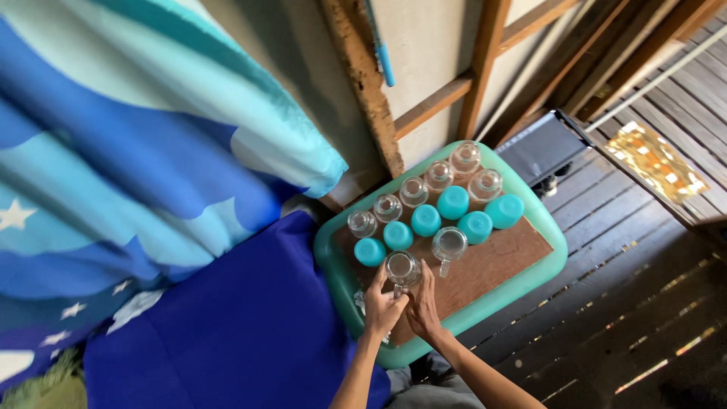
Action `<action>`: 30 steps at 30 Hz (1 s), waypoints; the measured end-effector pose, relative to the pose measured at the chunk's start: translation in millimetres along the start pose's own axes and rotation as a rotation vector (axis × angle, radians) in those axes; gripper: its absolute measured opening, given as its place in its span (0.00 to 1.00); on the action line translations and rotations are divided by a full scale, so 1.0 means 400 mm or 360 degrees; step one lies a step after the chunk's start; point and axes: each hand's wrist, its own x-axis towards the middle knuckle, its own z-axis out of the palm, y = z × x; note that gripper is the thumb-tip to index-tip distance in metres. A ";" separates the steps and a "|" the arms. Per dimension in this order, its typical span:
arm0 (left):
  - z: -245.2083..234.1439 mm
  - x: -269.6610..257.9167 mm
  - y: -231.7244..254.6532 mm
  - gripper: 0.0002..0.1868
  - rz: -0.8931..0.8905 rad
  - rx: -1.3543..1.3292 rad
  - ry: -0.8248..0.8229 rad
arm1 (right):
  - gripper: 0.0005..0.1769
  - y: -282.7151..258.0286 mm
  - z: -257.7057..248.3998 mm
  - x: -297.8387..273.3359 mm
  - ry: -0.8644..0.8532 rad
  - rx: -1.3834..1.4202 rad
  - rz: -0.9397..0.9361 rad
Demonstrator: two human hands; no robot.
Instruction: The person repeatedly picks up clear glass mugs from a green tray and places them one by one onto a yellow prayer mat on a wooden bench. The person also smooths the blue and yellow cloths on the bench before arranging the mugs.
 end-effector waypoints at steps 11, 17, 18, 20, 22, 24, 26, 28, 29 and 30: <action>-0.094 -0.110 0.111 0.44 -0.0118 -0.0250 0.0350 | 0.45 -0.136 0.043 0.008 -0.0224 0.0112 -0.0247; -0.199 -0.220 0.140 0.41 0.0020 -0.0275 0.0624 | 0.43 -0.261 0.111 -0.023 -0.0481 0.0203 -0.0325; -0.221 -0.243 0.143 0.41 0.0019 -0.0265 0.0675 | 0.43 -0.281 0.127 -0.033 -0.0531 0.0223 -0.0308; -0.273 -0.299 0.150 0.42 0.0065 -0.0285 0.0723 | 0.43 -0.325 0.168 -0.063 -0.0582 0.0186 -0.0396; -0.312 -0.368 0.151 0.43 0.0000 -0.0335 0.0793 | 0.43 -0.360 0.199 -0.114 -0.0636 0.0125 -0.0432; -0.358 -0.428 0.150 0.44 -0.0152 -0.0412 0.0884 | 0.44 -0.399 0.243 -0.156 -0.0684 0.0049 -0.0440; -0.402 -0.492 0.134 0.43 0.0036 -0.0387 0.0970 | 0.43 -0.426 0.285 -0.201 -0.0773 0.0115 -0.0539; -0.444 -0.567 0.108 0.43 0.0116 -0.0379 0.1058 | 0.43 -0.445 0.331 -0.262 -0.0846 0.0135 -0.0627; -0.464 -0.603 0.097 0.43 0.0105 -0.0386 0.1101 | 0.43 -0.452 0.355 -0.292 -0.0869 0.0124 -0.0668; -0.484 -0.638 0.087 0.43 0.0095 -0.0393 0.1144 | 0.43 -0.458 0.379 -0.322 -0.0891 0.0113 -0.0710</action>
